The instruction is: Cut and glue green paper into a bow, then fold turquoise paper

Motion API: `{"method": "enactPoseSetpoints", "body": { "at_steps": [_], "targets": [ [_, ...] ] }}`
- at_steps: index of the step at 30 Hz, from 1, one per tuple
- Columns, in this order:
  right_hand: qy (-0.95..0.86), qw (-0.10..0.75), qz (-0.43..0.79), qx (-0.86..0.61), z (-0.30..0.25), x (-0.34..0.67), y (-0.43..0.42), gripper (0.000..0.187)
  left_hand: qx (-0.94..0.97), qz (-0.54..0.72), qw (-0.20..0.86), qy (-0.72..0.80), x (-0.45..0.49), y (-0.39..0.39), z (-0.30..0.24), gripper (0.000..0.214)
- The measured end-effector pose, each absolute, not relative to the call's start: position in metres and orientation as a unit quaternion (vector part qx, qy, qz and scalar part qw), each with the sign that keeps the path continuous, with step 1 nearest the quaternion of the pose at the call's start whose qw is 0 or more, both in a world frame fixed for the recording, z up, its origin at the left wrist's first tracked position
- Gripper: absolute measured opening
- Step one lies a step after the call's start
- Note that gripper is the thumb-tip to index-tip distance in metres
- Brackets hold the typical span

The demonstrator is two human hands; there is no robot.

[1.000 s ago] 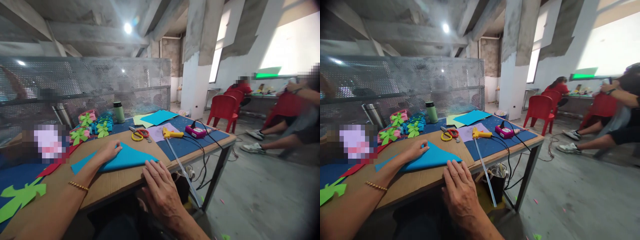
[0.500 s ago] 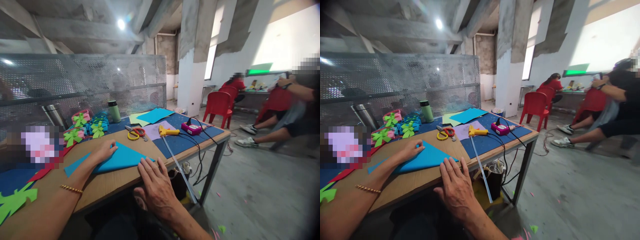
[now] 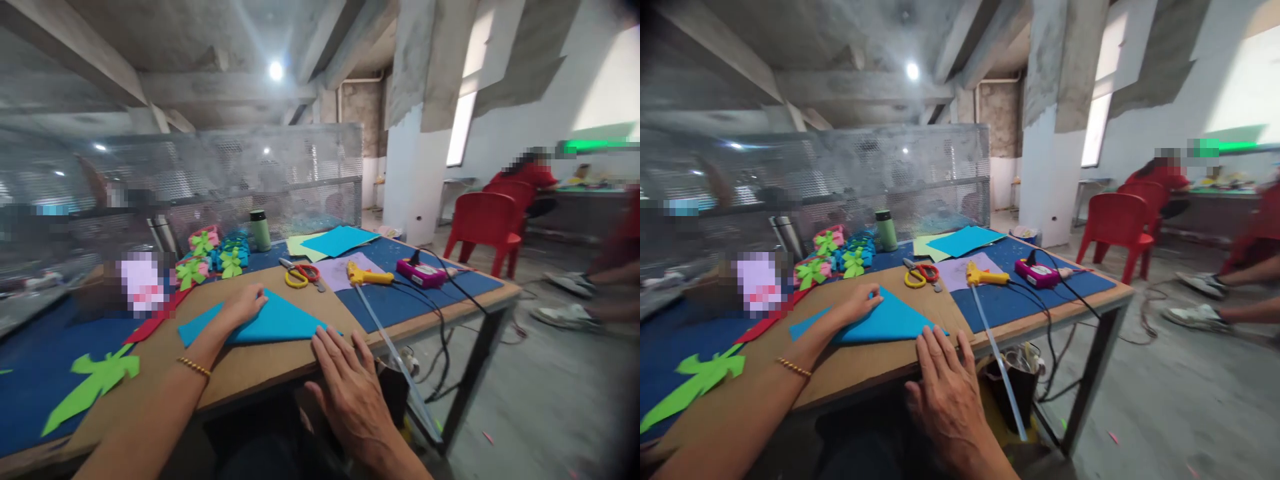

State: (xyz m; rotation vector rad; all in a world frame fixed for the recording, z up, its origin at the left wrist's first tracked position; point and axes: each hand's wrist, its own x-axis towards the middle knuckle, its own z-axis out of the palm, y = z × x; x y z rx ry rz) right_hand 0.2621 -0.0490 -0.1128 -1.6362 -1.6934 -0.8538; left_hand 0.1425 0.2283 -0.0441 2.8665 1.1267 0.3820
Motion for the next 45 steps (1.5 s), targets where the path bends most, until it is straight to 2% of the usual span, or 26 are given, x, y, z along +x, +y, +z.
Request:
{"method": "enactPoseSetpoints", "body": {
  "at_steps": [5, 11, 17, 26, 35, 40, 43, 45],
  "targets": [
    [-0.643, 0.314, -0.358, -0.6, -0.113, 0.268, -0.045, 0.043, 0.916, 0.122, 0.022, 0.383, 0.145, 0.217, -0.035, 0.015],
    [-0.653, 0.274, -0.376, -0.597, -0.113, 0.27, -0.045, 0.045, 0.913, 0.118, 0.026, 0.389, 0.144, 0.208, -0.03, 0.016],
    [-0.642, 0.306, -0.378, -0.593, -0.114, 0.269, -0.043, 0.042, 0.913, 0.114, 0.025, 0.392, 0.145, 0.208, -0.03, 0.016],
    [-0.652, 0.253, -0.385, -0.603, -0.113, 0.272, -0.045, 0.05, 0.914, 0.111, 0.026, 0.39, 0.145, 0.205, -0.026, 0.016],
    [-0.642, 0.26, -0.41, -0.594, -0.11, 0.272, -0.043, 0.043, 0.911, 0.098, 0.032, 0.399, 0.146, 0.202, -0.022, 0.016],
    [-0.686, 0.262, -0.426, -0.528, -0.062, 0.266, -0.072, 0.043, 0.909, 0.081, 0.044, 0.407, 0.147, 0.199, -0.02, 0.029],
    [-0.725, 0.291, -0.364, -0.507, -0.01, 0.267, -0.081, 0.029, 0.905, 0.078, 0.054, 0.414, 0.147, 0.198, -0.019, 0.032],
    [-0.724, 0.301, -0.301, -0.543, 0.024, 0.27, -0.064, 0.024, 0.903, 0.082, 0.06, 0.417, 0.147, 0.196, -0.018, 0.033]
  ]
}}
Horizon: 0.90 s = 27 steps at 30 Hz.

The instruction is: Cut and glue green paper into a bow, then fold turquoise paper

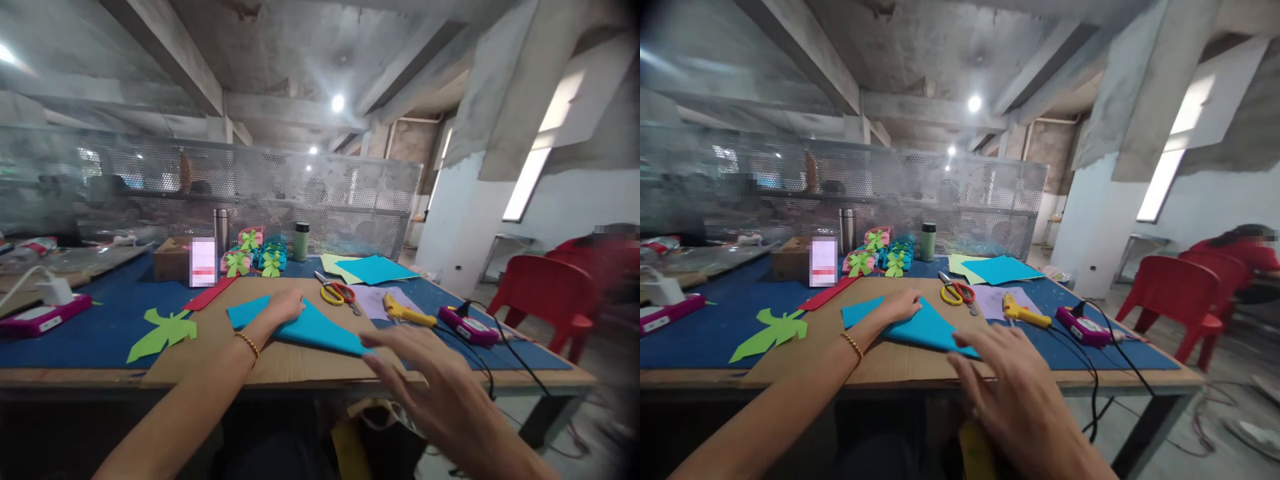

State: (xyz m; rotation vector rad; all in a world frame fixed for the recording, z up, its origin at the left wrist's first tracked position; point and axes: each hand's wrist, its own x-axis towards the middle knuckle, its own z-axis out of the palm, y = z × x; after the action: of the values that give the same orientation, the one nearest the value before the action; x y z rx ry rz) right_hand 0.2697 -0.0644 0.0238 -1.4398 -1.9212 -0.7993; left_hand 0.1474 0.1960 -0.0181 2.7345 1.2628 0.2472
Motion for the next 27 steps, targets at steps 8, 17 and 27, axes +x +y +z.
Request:
{"method": "enactPoseSetpoints", "body": {
  "at_steps": [8, 17, 27],
  "targets": [
    [-0.63, 0.024, -0.084, -0.772, 0.049, 0.276, 0.092, 0.025, 0.895, 0.123, 0.059, 0.425, 0.149, 0.19, -0.019, 0.034],
    [-0.603, 0.009, -0.025, -0.797, 0.009, 0.272, 0.142, 0.033, 0.886, 0.143, 0.074, 0.435, 0.151, 0.197, -0.023, 0.035],
    [-0.583, 0.091, 0.124, -0.798, 0.011, 0.281, 0.153, 0.033, 0.877, 0.149, 0.094, 0.447, 0.153, 0.2, -0.019, 0.036]
  ]
}}
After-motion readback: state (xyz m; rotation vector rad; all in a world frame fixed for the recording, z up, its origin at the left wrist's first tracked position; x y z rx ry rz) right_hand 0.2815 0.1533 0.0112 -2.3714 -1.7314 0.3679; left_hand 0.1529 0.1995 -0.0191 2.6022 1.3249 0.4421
